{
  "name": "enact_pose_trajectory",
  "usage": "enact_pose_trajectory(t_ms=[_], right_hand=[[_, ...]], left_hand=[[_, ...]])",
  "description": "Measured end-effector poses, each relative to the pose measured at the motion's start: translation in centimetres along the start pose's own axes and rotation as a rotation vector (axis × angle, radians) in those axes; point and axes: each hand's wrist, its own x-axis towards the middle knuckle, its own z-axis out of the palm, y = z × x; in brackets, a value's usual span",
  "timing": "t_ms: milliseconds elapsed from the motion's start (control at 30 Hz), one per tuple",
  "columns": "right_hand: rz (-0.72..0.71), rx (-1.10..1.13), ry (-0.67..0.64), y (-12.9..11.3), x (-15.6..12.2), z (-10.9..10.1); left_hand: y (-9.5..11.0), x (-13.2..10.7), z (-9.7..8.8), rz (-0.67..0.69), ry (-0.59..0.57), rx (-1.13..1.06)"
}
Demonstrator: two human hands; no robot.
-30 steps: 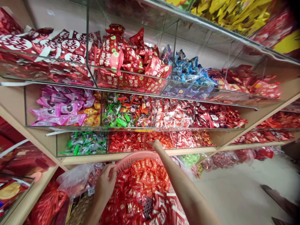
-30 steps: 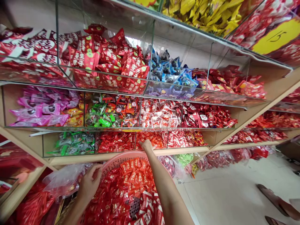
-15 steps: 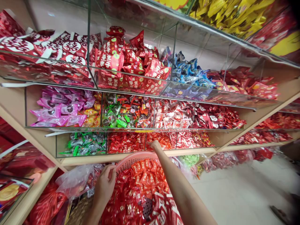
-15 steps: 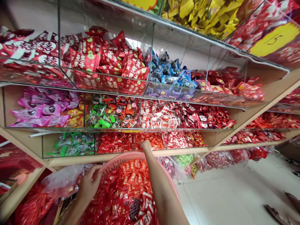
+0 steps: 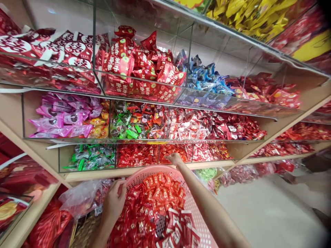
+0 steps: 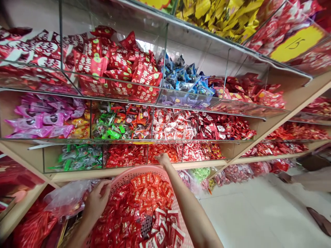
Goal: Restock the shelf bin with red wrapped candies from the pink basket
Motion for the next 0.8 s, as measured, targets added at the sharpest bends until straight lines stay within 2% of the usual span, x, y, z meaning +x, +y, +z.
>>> enact_pose_trajectory(t_ms=[100,167,200,300,367,467,567,667,800], right_hand=[[-0.068,0.135,-0.049,0.0,-3.7,-2.1],[-0.149,0.385,-0.096,0.1,-7.2,-2.8],[-0.131,0.511,-0.141,0.2,-9.1,-2.9],[0.032,0.763,-0.353,0.7,-14.1,-1.3],[0.136,0.855,-0.391,1.3,-16.4,0.7],[0.253,0.975,-0.425,1.9,-17.9,3.6],[0.315,1.016,-0.468,2.3,-18.6,5.3],[0.329,0.986,-0.495,2.7,-19.1,5.8],[0.346,0.931,-0.482,3.2,-19.8,5.4]], left_hand=[[0.0,0.0,0.0,0.004,0.002,-0.001],[0.0,0.0,0.0,0.01,0.0,-0.002],[0.1,0.0,0.0,0.011,-0.003,-0.001],[0.2,0.0,-0.1,0.01,-0.004,0.008],[0.3,0.1,-0.1,0.012,0.0,0.012],[0.3,0.1,-0.1,0.016,0.005,0.018],[0.3,0.1,-0.1,0.011,0.006,0.029],[0.2,0.0,-0.1,0.011,0.002,0.024],[0.3,0.0,-0.1,0.01,-0.008,0.018]])
